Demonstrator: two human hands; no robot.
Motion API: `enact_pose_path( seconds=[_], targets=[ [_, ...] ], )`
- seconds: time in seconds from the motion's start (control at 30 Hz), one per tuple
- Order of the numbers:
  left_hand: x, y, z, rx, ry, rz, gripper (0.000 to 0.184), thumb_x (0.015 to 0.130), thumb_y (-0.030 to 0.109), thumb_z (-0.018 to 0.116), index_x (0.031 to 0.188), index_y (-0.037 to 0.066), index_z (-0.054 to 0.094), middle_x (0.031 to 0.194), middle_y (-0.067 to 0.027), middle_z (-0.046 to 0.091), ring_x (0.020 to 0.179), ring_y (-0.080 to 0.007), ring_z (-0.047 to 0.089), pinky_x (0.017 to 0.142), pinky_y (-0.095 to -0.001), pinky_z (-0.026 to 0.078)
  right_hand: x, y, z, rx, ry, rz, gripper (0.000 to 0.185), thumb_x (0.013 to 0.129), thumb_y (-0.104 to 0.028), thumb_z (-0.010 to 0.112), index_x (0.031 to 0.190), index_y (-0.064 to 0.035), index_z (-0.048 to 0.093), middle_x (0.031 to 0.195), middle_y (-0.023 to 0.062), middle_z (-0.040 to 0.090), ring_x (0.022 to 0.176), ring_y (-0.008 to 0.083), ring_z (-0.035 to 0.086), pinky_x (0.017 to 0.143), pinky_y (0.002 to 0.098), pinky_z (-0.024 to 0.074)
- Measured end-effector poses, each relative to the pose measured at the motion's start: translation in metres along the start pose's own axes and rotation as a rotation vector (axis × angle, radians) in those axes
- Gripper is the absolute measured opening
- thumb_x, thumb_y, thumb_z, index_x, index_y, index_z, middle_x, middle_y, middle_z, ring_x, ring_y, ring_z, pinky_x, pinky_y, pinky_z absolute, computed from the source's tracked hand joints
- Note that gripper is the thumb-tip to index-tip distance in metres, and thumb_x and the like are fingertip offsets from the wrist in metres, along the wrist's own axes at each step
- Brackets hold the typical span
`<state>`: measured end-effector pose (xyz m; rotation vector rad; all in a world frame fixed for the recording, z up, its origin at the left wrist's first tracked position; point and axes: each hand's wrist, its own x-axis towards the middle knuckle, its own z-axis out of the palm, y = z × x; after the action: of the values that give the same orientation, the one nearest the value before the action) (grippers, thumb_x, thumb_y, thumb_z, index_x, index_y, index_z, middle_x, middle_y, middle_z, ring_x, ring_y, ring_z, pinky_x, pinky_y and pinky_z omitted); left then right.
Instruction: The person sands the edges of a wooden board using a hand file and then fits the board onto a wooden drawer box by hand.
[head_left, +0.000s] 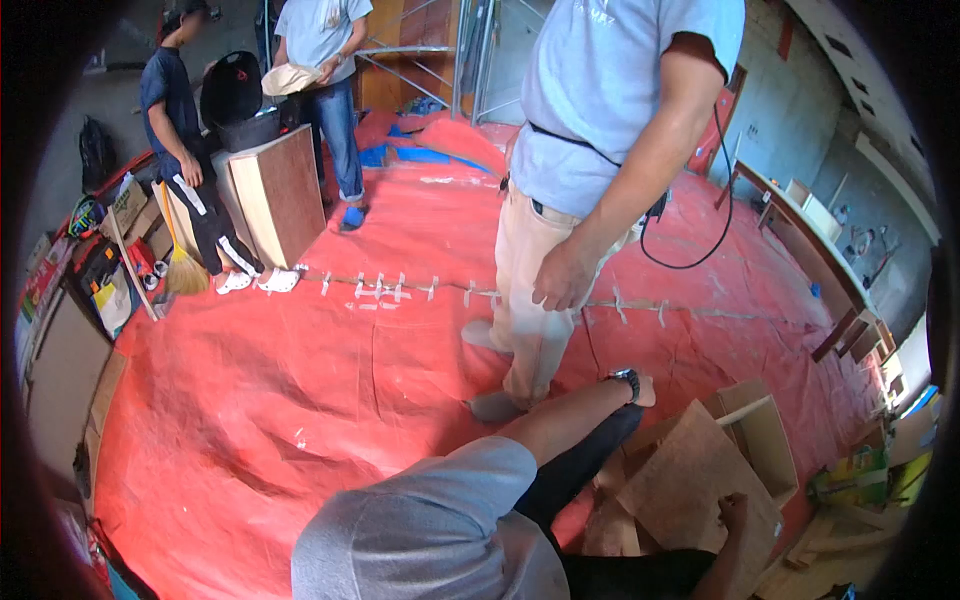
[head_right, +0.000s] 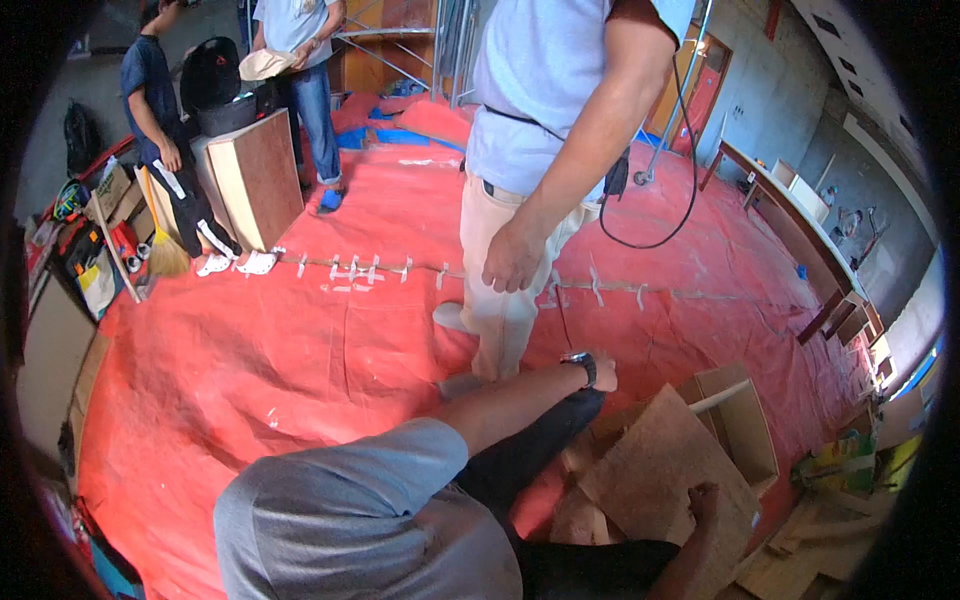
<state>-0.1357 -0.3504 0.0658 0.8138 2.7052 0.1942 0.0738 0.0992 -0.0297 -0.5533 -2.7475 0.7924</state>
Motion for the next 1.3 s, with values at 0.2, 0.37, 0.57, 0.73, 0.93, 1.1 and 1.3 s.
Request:
enact_pose_path(
  seconds=[0.2, 0.37, 0.57, 0.73, 0.93, 1.1, 1.3],
  targets=[
    [0.003, -0.002, 0.001, -0.141, 0.067, -0.056, 0.053, 0.083, 0.031, 0.055, 0.123, 0.001, 0.072, 0.128, -0.0227, 0.069, 0.117, -0.0402, 0.067, 0.101, -0.0516, 0.053, -0.005, -0.036, -0.012, -0.037, -0.139, 0.115, 0.027, 0.081, -0.011, 0.073, 0.094, 0.0119, 0.065, 0.082, 0.0183, 0.068, 0.059, 0.0246, 0.069, 0.049, 0.0394, 0.0554],
    [0.004, -0.006, 0.002, -0.099, 0.055, -0.027, 0.054, 0.083, 0.03, 0.054, 0.124, 0.001, 0.071, 0.134, -0.0259, 0.064, 0.12, -0.0418, 0.065, 0.1, -0.0554, 0.052, 0.003, -0.021, -0.002, -0.025, -0.095, 0.113, 0.027, 0.083, -0.011, 0.071, 0.099, 0.0108, 0.066, 0.084, 0.0195, 0.069, 0.061, 0.0243, 0.07, 0.05, 0.0389, 0.0557],
    [0.006, -0.005, 0.004, -0.067, 0.011, -0.025, 0.055, 0.083, 0.032, 0.055, 0.127, 0.001, 0.069, 0.135, -0.0249, 0.064, 0.122, -0.0437, 0.064, 0.101, -0.0589, 0.051, 0.008, -0.02, -0.011, -0.085, -0.242, 0.09, 0.034, 0.082, -0.013, 0.072, 0.107, 0.0094, 0.065, 0.09, 0.021, 0.07, 0.062, 0.0233, 0.069, 0.055, 0.0398, 0.0562],
    [0.002, -0.004, 0.002, -0.088, 0.051, -0.058, 0.054, 0.083, 0.031, 0.054, 0.126, 0.002, 0.07, 0.134, -0.0236, 0.065, 0.122, -0.0437, 0.064, 0.096, -0.0625, 0.053, 0.014, 0.006, -0.001, -0.008, -0.208, 0.089, 0.038, 0.084, -0.016, 0.071, 0.111, 0.0084, 0.061, 0.087, 0.018, 0.067, 0.059, 0.0238, 0.067, 0.05, 0.0396, 0.0539],
    [0.016, -0.001, 0.013, -0.001, 0.011, -0.082, 0.052, 0.081, 0.029, 0.055, 0.124, 0.006, 0.072, 0.13, -0.0227, 0.068, 0.119, -0.042, 0.066, 0.096, -0.0617, 0.054, -0.003, -0.027, -0.013, 0.085, -0.202, 0.085, 0.025, 0.082, -0.012, 0.072, 0.092, 0.0108, 0.064, 0.08, 0.0181, 0.066, 0.056, 0.0241, 0.066, 0.043, 0.0384, 0.0543],
    [0.01, -0.007, 0.007, -0.121, 0.067, -0.051, 0.052, 0.082, 0.029, 0.056, 0.124, 0.004, 0.072, 0.13, -0.0219, 0.068, 0.12, -0.0415, 0.066, 0.097, -0.0631, 0.053, 0.003, -0.011, 0.0, 0.083, -0.082, 0.087, 0.022, 0.086, -0.012, 0.07, 0.083, 0.0073, 0.061, 0.077, 0.0171, 0.065, 0.052, 0.0218, 0.063, 0.042, 0.0387, 0.0532],
    [-0.007, -0.002, -0.006, -0.054, 0.01, -0.074, 0.053, 0.085, 0.032, 0.053, 0.127, 0.004, 0.07, 0.133, -0.0217, 0.067, 0.119, -0.0427, 0.066, 0.097, -0.0644, 0.052, 0.003, -0.028, -0.013, 0.02, -0.3, 0.173, 0.03, 0.089, -0.019, 0.073, 0.106, 0.001, 0.058, 0.076, 0.0122, 0.064, 0.056, 0.0203, 0.062, 0.051, 0.0382, 0.0529]
  ],
)
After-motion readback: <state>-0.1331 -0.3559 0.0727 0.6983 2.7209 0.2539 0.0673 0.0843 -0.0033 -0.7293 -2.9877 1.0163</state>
